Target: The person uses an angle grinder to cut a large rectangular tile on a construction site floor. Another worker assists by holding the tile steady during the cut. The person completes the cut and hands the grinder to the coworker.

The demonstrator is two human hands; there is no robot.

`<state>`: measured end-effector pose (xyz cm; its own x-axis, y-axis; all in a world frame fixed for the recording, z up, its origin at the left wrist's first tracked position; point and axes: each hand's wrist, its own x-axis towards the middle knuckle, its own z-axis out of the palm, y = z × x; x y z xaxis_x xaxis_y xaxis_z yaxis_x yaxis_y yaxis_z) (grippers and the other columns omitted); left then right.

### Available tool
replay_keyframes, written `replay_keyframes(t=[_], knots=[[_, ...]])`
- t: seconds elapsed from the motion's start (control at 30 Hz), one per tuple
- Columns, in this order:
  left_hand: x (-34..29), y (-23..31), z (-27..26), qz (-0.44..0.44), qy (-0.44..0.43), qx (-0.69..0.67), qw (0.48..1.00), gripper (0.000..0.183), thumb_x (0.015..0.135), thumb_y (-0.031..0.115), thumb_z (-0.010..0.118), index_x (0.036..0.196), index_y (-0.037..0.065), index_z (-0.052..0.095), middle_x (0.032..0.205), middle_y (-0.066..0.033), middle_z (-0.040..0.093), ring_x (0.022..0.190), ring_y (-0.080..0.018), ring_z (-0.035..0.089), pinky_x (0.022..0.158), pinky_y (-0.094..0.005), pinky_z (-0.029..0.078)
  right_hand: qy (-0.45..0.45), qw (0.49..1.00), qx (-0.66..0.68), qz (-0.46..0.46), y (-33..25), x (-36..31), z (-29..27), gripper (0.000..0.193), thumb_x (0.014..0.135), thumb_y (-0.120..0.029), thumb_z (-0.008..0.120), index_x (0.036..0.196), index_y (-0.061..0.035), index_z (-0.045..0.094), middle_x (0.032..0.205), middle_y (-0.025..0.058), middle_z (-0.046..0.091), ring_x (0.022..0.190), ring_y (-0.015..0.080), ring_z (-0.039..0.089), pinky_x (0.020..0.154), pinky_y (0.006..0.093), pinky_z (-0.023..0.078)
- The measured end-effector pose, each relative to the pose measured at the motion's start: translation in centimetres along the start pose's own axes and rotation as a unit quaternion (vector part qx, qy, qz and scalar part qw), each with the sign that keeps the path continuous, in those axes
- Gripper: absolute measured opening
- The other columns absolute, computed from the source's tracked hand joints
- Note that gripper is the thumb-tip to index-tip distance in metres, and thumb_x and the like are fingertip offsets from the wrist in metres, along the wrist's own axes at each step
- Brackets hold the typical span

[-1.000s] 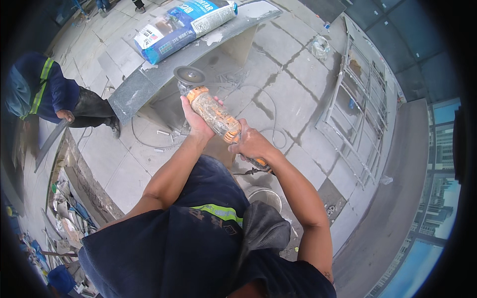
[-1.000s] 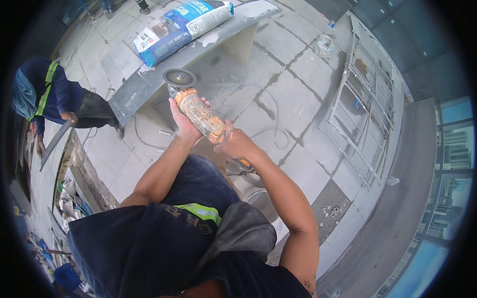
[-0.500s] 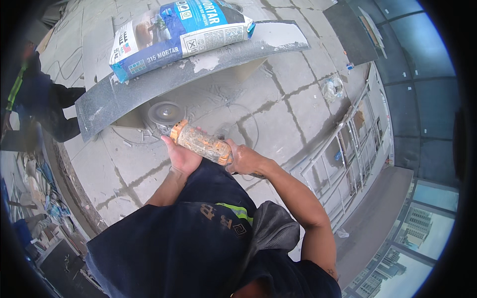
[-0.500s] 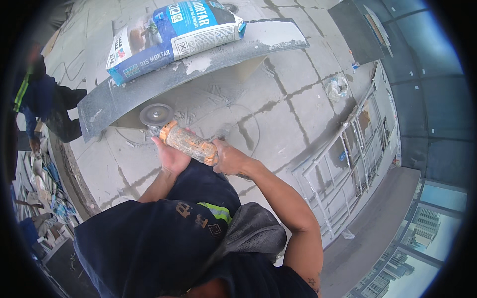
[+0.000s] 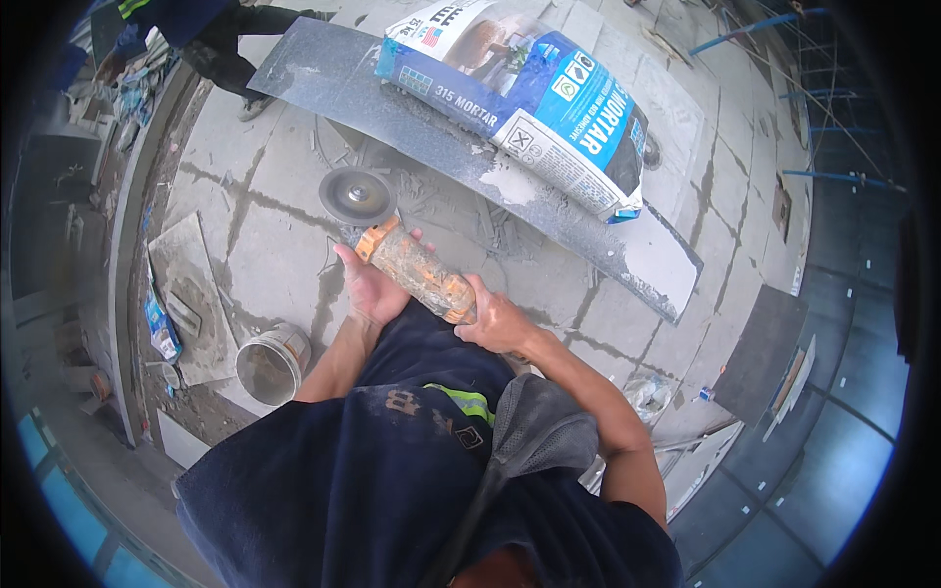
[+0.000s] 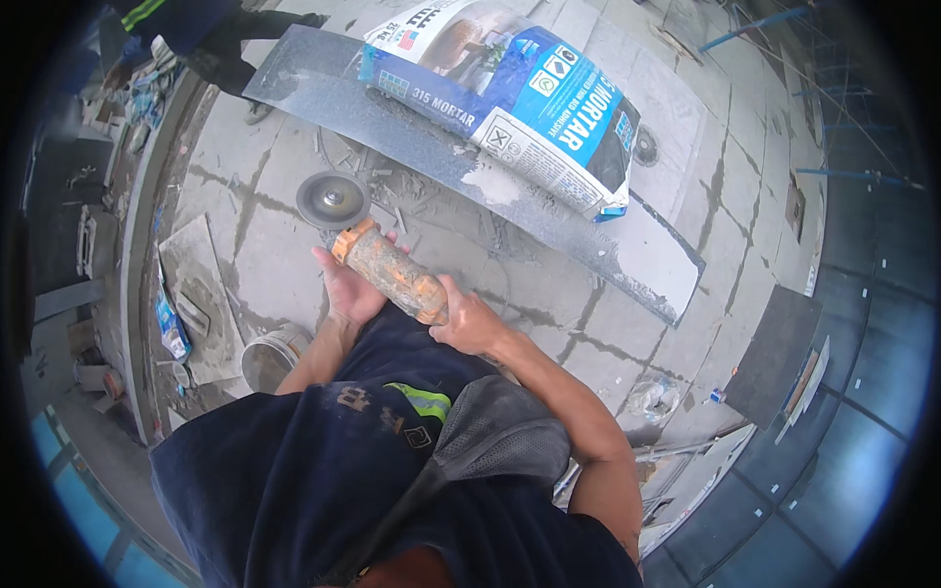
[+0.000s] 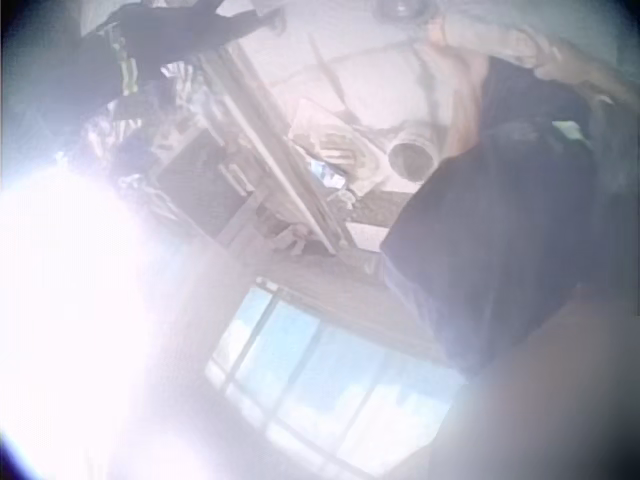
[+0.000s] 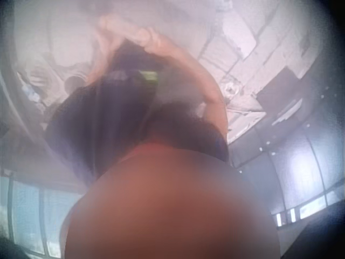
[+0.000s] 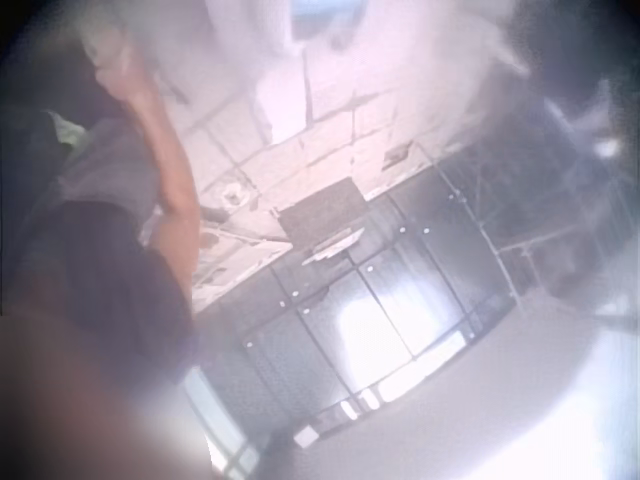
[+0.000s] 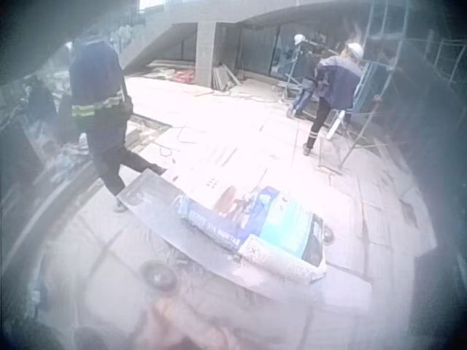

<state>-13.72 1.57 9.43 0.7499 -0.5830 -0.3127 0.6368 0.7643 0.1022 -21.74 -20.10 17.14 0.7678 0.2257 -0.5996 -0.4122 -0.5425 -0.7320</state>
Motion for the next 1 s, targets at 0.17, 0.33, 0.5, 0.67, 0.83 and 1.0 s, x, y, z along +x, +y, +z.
replay_keyframes(t=[0.17, 0.33, 0.5, 0.67, 0.83, 1.0], knots=[[1.9, -5.7, 0.6, 0.198, 0.045, 0.009, 0.979, 0.094, 0.091, 0.085, 0.039, 0.141, 0.006, 0.052, 0.125, -0.0179, 0.061, 0.114, -0.0367, 0.062, 0.099, -0.0558, 0.052, -0.095, 0.995, -0.036, -0.016, 3.2, -0.5, -4.5, 0.089, 0.078, -0.022, 0.076, 0.149, 0.0017, 0.028, 0.099, 0.0323, 0.071, 0.099, 0.0458, 0.071, 0.090, 0.0484, 0.054], [1.4, -12.3, 2.0, 0.304, 0.085, 0.020, 0.949, 0.085, 0.098, 0.077, 0.038, 0.135, 0.002, 0.055, 0.116, -0.0166, 0.064, 0.104, -0.0327, 0.067, 0.090, -0.0508, 0.057, -0.117, 0.987, -0.057, -0.090, 7.3, -3.2, -7.0, 0.087, 0.079, -0.019, 0.075, 0.149, 0.0013, 0.028, 0.100, 0.0275, 0.072, 0.081, 0.0383, 0.074, 0.082, 0.0443, 0.058], [3.5, -12.4, 2.0, 0.300, 0.115, 0.001, 0.947, 0.075, 0.096, 0.072, 0.049, 0.123, 0.003, 0.060, 0.103, -0.0137, 0.067, 0.085, -0.0286, 0.071, 0.072, -0.0456, 0.061, -0.108, 0.974, -0.040, -0.194, 8.9, -2.7, -7.2, 0.098, 0.080, -0.012, 0.076, 0.154, -0.0011, 0.013, 0.103, 0.0193, 0.067, 0.064, 0.0218, 0.068, 0.059, 0.0358, 0.056], [6.9, -8.7, -0.4, 0.281, 0.123, 0.011, 0.952, 0.071, 0.095, 0.070, 0.053, 0.115, 0.003, 0.064, 0.092, -0.0114, 0.068, 0.075, -0.0262, 0.072, 0.064, -0.0418, 0.061, -0.032, 0.974, -0.100, -0.202, 8.8, 2.1, -5.3, 0.098, 0.080, -0.014, 0.076, 0.154, -0.0014, 0.013, 0.097, 0.0237, 0.070, 0.070, 0.0312, 0.072, 0.067, 0.0404, 0.058], [9.8, -7.2, -3.2, 0.252, 0.129, 0.018, 0.959, 0.072, 0.092, 0.072, 0.055, 0.110, 0.003, 0.066, 0.089, -0.0111, 0.069, 0.072, -0.0251, 0.072, 0.061, -0.0400, 0.061, 0.034, 0.977, -0.137, -0.161, 8.1, 4.2, -3.2, 0.093, 0.079, -0.014, 0.077, 0.151, -0.0008, 0.018, 0.094, 0.0242, 0.071, 0.067, 0.0318, 0.072, 0.064, 0.0411, 0.058], [10.6, -6.8, -4.2, 0.230, 0.135, -0.015, 0.964, 0.072, 0.091, 0.071, 0.058, 0.108, 0.002, 0.066, 0.085, -0.0116, 0.069, 0.070, -0.0250, 0.072, 0.061, -0.0410, 0.061, 0.047, 0.987, -0.120, -0.099, 7.0, 4.6, -2.7, 0.088, 0.081, -0.013, 0.076, 0.148, -0.0010, 0.022, 0.090, 0.0211, 0.072, 0.058, 0.0269, 0.069, 0.056, 0.0398, 0.057]])
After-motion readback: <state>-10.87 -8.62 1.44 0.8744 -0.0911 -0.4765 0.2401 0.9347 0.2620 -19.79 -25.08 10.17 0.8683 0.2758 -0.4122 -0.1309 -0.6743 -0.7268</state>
